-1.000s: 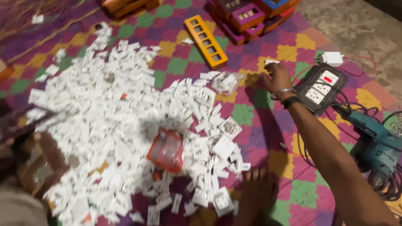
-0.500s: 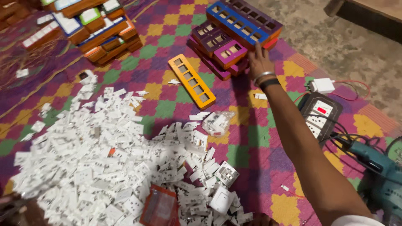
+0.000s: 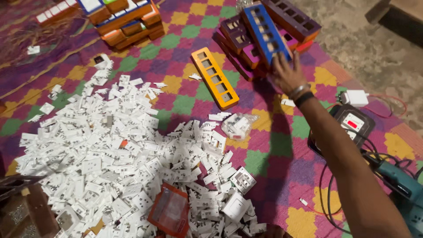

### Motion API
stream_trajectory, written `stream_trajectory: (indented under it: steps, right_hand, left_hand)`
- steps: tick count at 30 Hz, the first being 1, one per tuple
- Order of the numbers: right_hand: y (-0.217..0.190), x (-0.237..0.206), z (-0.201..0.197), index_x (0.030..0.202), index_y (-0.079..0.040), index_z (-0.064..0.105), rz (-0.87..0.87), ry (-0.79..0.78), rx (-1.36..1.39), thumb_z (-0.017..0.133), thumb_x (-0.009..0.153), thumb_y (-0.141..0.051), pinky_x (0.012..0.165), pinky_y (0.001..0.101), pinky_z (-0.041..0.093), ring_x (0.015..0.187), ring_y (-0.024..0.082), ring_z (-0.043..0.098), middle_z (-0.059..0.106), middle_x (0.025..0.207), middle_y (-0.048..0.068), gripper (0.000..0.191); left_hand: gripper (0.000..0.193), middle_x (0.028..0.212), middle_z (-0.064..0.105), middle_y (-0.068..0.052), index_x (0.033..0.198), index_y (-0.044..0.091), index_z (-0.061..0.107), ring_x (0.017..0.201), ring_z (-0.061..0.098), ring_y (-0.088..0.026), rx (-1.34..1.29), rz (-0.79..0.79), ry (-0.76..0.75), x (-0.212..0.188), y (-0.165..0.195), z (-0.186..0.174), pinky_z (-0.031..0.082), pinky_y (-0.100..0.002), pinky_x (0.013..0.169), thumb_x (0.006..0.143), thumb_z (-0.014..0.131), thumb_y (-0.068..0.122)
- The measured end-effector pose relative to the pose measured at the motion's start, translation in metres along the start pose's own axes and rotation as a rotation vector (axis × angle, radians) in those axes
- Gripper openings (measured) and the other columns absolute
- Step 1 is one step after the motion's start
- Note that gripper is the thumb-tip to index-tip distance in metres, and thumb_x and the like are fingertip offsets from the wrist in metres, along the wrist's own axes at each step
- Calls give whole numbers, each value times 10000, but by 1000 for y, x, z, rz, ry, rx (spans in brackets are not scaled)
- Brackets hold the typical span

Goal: The person sits on the floor and assembles white electrical socket modules into yellow and blue plastic strips. They pick small metal pins from a wooden box and insert them into the modules one by one, then place the completed strips into a larger wooden tray.

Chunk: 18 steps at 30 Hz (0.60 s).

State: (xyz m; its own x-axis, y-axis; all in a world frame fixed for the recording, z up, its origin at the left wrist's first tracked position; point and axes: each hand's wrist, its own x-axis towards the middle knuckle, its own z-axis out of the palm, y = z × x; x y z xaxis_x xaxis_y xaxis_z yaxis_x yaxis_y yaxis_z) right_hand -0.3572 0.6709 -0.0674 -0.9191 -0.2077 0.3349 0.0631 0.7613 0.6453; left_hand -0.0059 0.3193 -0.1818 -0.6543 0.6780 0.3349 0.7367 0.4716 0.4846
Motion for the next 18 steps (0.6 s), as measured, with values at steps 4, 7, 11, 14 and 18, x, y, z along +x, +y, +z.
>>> stream_trajectory:
  steps: [4,7,11,14,18]
  right_hand:
    - [-16,-17,-35,1195,-336,691,-173,185,134,579,957,-304,1104,653,406,1298,364,552,569,1389,220,265]
    - [-24,-26,-70,1138,-301,652,-177,260,177,623,937,-228,1065,618,452,1197,336,597,589,1294,204,215]
    - [-21,-76,-145,1170,-259,610,-192,328,339,695,907,-133,1073,590,488,1153,367,602,575,1234,194,304]
    - [-19,-146,-221,1097,-234,632,-302,429,548,762,788,-103,1017,621,504,1058,427,611,587,1122,207,360]
    - [-50,-221,-302,964,-231,645,-376,402,805,769,749,-163,993,646,494,993,428,633,594,986,175,257]
  left_hand:
    - [393,1064,597,-139,1024,112,669,995,568,-336,3,19,14,2,2,6,434,-550,805,835,666,457]
    - [398,1068,596,-138,1025,115,671,999,566,-335,-8,27,18,2,6,8,433,-551,809,832,672,463]
    - [364,1079,594,-143,1031,128,674,1033,562,-343,-100,5,21,9,14,10,429,-545,832,845,678,440]
    - [487,1150,603,-151,1172,61,646,1101,555,-347,-132,-4,61,30,13,6,428,-539,914,898,663,463]
    - [523,1244,617,-129,1251,76,616,1156,569,-317,-515,-133,106,58,-2,-21,445,-505,961,922,624,483]
